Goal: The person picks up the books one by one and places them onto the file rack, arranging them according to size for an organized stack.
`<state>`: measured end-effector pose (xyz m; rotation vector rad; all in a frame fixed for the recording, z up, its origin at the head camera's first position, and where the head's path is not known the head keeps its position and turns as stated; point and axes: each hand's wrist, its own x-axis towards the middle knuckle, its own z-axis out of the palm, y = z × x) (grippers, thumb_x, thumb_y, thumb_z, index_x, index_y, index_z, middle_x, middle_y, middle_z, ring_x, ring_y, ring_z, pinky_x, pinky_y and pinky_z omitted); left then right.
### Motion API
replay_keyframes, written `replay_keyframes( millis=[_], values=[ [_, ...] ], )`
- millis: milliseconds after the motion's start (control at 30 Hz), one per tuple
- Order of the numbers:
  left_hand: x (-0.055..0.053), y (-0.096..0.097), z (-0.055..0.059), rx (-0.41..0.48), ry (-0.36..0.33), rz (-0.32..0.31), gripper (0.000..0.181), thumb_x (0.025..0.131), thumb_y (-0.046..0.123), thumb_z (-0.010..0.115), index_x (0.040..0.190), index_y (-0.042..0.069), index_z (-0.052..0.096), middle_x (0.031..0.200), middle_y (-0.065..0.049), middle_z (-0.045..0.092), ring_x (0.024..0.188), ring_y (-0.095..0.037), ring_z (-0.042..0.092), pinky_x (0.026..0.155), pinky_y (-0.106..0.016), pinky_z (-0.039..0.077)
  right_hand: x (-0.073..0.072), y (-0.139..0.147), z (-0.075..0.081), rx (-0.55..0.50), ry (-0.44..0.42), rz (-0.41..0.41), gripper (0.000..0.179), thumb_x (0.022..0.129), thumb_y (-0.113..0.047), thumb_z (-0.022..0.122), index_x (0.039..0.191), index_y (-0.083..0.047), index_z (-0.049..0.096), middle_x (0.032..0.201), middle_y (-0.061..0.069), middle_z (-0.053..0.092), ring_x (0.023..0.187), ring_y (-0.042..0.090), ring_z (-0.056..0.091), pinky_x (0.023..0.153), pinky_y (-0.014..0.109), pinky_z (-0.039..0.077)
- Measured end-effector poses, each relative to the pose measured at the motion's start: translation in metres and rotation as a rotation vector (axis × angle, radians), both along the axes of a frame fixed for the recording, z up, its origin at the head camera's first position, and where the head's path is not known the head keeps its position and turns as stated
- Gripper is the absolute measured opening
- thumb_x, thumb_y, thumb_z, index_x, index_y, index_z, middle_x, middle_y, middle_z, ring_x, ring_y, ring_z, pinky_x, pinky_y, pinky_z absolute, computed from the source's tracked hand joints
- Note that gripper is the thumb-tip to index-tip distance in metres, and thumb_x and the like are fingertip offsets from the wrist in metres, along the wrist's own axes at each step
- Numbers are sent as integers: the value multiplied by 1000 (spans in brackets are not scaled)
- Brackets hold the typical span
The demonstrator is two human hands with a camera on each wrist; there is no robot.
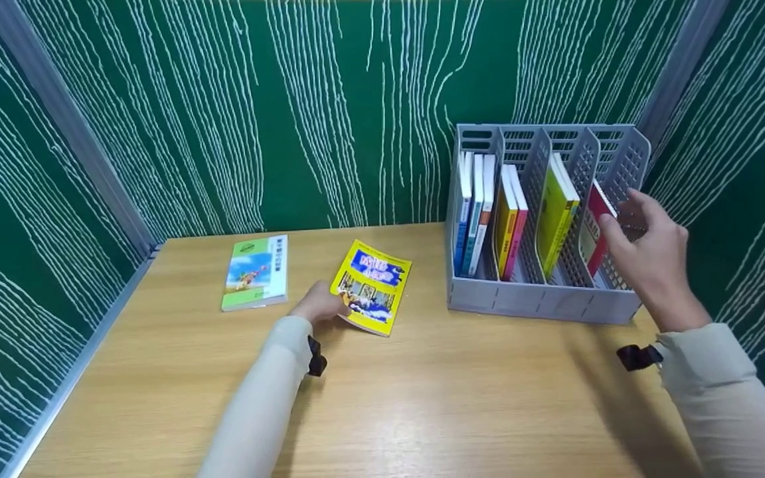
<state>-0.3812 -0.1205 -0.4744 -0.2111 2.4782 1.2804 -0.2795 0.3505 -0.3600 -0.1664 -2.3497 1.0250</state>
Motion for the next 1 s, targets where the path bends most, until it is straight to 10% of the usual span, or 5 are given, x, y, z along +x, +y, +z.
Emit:
replay_keyframes(
  millis=[233, 500, 700, 1000],
  values=[
    [9, 3, -1, 93, 198, -98, 39, 82, -11, 53, 118, -8, 68, 96, -9, 69, 82, -18, 59, 70, -22, 46, 15, -25, 12, 14, 79, 28, 60, 110, -42, 61, 162, -15, 51, 150, 13, 67, 131, 31, 65, 112, 25, 55],
    [19, 9, -2, 169, 337, -180, 29, 93, -6, 61, 120, -1, 73, 104, -15, 77, 88, -19, 67, 85, -28, 55, 28, -47, 16, -17, 121, 132, 53, 109, -33, 65, 156, -11, 57, 143, 16, 69, 115, -1, 62, 99, 7, 51],
    [26, 20, 3, 195, 382, -144, 29, 94, -6, 58, 120, -1, 70, 102, -14, 73, 86, -19, 66, 78, -26, 54, 33, -62, 15, -14, 114, 170, 53, 107, -30, 69, 156, -11, 57, 144, 15, 70, 123, 19, 70, 97, 4, 50],
    [37, 31, 12, 223, 352, -100, 44, 103, 0, 64, 147, 6, 58, 128, -13, 72, 112, -25, 74, 99, -40, 64, 40, -90, 15, -19, 129, 254, 50, 106, -24, 73, 151, -5, 60, 137, 18, 73, 121, 30, 71, 93, 0, 48]
  ],
)
